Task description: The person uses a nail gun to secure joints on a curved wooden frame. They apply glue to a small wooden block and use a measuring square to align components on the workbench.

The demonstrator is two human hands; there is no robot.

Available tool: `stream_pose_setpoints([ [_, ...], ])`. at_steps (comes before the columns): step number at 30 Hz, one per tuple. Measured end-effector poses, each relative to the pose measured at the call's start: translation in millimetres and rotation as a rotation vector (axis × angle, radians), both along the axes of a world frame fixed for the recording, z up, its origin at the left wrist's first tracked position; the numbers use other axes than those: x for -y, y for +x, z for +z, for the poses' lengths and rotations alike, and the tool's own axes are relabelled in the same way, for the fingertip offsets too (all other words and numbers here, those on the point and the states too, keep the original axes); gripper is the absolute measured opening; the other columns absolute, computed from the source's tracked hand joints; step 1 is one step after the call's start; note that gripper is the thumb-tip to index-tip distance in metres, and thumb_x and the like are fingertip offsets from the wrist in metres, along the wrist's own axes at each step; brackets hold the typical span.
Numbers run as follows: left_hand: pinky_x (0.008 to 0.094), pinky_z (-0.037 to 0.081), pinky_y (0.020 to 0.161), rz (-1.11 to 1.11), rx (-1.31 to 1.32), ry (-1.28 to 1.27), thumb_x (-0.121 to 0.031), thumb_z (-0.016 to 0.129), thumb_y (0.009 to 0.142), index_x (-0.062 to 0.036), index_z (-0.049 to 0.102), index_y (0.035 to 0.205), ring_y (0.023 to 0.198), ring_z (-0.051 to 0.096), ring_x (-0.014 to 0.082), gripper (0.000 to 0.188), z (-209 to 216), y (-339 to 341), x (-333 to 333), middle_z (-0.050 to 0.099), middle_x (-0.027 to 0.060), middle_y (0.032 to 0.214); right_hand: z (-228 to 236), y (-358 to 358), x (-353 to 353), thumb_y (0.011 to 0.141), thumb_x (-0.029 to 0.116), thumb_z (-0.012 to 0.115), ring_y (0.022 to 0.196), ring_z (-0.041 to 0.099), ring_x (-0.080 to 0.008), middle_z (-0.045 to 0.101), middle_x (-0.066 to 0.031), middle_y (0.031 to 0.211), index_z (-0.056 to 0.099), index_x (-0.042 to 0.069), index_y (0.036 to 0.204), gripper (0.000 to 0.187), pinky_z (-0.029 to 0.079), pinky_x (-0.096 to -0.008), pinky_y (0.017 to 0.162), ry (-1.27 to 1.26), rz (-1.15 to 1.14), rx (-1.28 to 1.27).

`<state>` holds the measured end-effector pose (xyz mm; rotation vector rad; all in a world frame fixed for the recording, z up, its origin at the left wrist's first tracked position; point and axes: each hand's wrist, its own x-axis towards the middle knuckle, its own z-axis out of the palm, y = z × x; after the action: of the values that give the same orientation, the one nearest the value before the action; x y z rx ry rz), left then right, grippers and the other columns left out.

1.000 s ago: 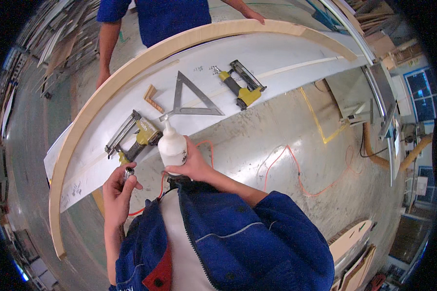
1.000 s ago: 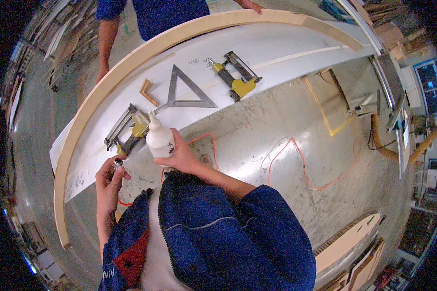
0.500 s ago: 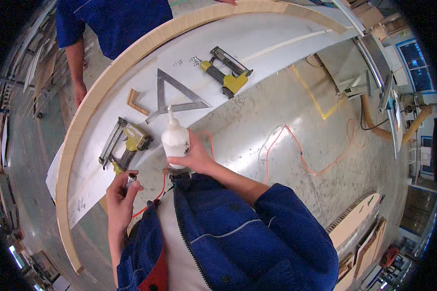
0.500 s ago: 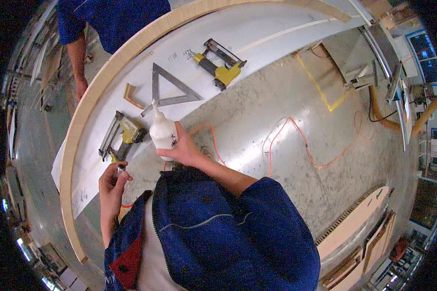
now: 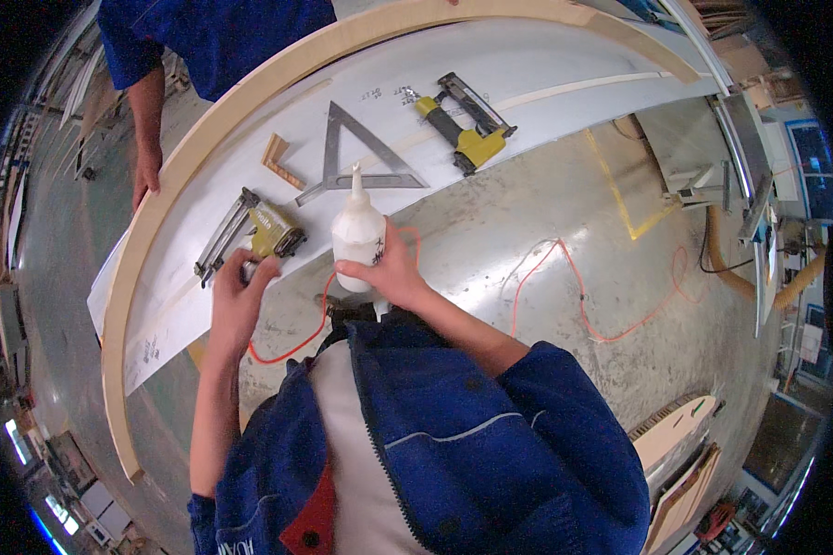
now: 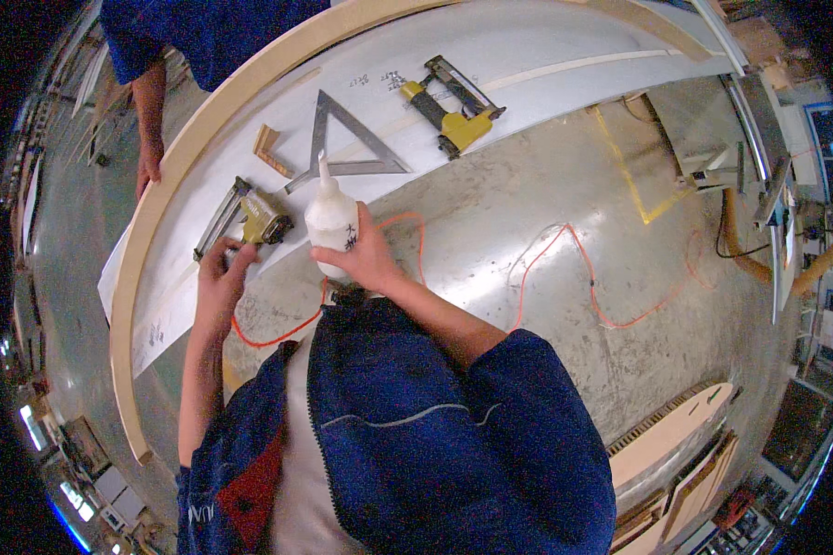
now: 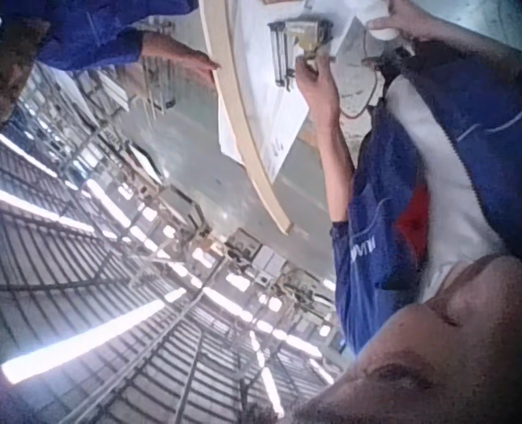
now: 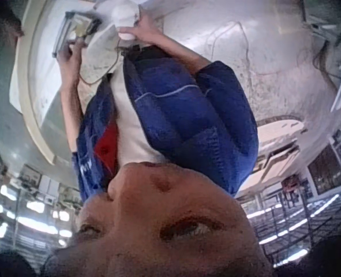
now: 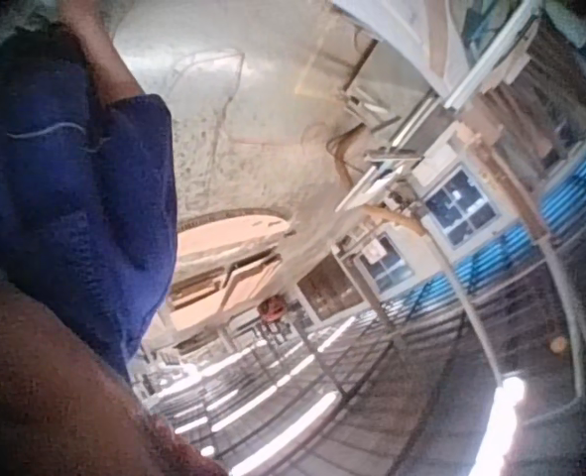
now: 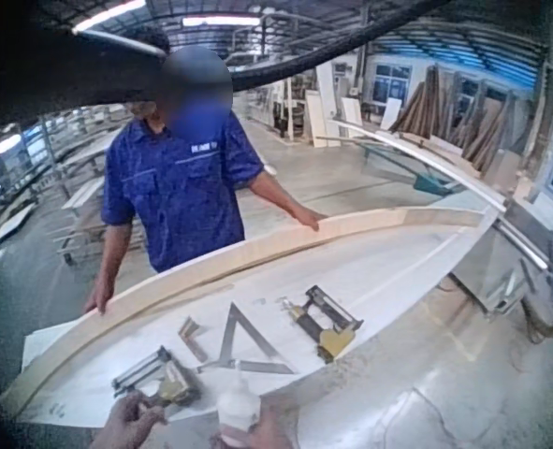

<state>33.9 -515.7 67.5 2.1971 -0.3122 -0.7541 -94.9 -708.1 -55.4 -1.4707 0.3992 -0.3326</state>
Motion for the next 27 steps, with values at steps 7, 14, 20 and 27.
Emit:
stream_pose_setpoints([
  [7,0.0276,0.048,0.078,-0.243,0.250,-0.216,-0.021,0.079,0.081,-0.0018,0.063,0.113,0.087,0.058,0.0117,0.041,-22.8,-11.5,26.2,0.066,0.0054,0.096,16.8,38.2,-22.1,0.076,0.018,0.083,0.110,0.059,-0.0187,0.060,-0.0097,0.119,0.044,0.003,0.131,0.068,0.048,-0.0357,0.094,0.366,0.004,0.032],
  [14,0.0249,0.047,0.062,-0.094,0.178,-0.242,-0.022,0.081,0.078,-0.0001,0.062,0.116,0.072,0.055,0.0077,0.048,-35.0,27.8,-31.6,0.064,0.0049,0.089,45.5,62.6,-29.3,0.076,0.015,0.083,0.109,0.061,-0.0191,0.060,-0.0072,0.121,0.046,0.006,0.132,0.067,0.051,-0.0364,0.093,0.303,0.068,0.028],
  [20,0.0260,0.047,0.066,-0.076,0.307,-0.172,-0.013,0.081,0.076,0.0003,0.061,0.114,0.072,0.056,0.0098,0.045,-38.3,16.1,-33.2,0.066,0.0051,0.090,31.9,84.8,-40.0,0.068,0.021,0.087,0.110,0.057,-0.0183,0.058,-0.0084,0.117,0.047,0.006,0.126,0.072,0.046,-0.0353,0.095,-0.056,0.094,0.132],
  [27,0.0271,0.046,0.065,-0.079,0.199,-0.137,-0.010,0.074,0.082,0.0008,0.064,0.109,0.069,0.054,0.0097,0.031,-53.2,17.8,-42.6,0.062,0.0051,0.080,-17.4,98.1,-5.8,0.068,0.015,0.086,0.111,0.056,-0.0173,0.057,-0.0084,0.117,0.044,0.007,0.126,0.072,0.045,-0.0343,0.096,-0.276,-0.010,0.083],
])
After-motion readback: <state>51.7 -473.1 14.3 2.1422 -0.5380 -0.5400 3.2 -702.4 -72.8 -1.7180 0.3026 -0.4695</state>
